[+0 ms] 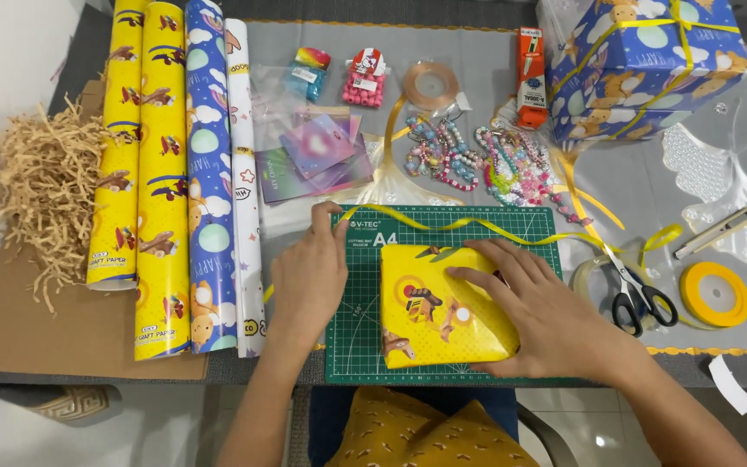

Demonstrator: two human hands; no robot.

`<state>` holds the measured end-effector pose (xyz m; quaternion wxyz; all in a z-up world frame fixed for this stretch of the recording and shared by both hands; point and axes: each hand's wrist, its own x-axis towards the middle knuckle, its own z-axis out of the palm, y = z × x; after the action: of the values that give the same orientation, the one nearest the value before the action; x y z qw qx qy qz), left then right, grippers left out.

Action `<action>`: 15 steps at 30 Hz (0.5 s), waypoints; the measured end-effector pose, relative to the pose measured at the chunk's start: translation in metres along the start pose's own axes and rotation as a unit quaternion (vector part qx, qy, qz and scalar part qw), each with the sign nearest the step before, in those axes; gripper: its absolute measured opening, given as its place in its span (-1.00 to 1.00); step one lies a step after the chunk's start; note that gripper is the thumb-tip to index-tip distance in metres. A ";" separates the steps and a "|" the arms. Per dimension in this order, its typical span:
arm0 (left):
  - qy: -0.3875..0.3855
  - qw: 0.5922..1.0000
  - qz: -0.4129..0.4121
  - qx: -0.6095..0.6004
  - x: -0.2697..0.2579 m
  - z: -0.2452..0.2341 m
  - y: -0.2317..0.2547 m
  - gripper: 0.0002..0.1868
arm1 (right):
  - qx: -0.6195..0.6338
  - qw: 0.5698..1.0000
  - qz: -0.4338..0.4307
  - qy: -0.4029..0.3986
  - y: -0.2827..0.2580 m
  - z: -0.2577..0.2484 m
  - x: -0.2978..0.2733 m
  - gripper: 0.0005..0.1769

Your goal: Tying a decorative yellow ribbon around a small yellow gift package on a workshop table.

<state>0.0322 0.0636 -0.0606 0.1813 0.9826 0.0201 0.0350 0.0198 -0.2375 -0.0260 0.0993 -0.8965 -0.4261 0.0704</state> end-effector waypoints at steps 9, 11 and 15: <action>-0.064 0.994 0.037 -0.081 -0.003 0.010 -0.003 -0.54 | 0.094 0.976 0.100 0.171 0.073 0.005 0.024 -0.40; -0.090 0.978 0.035 -0.187 0.000 0.019 -0.012 -0.54 | 0.094 0.982 0.079 0.145 0.082 0.012 0.045 -0.49; -0.130 0.929 0.013 -0.346 0.004 0.024 -0.023 -0.56 | 0.153 0.980 0.027 0.126 0.116 0.061 0.074 -0.79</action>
<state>0.0374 0.0770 -0.0909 0.5110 0.8548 -0.0293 -0.0857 0.1399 -0.2444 -0.1160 0.2864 -0.8834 -0.3702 0.0239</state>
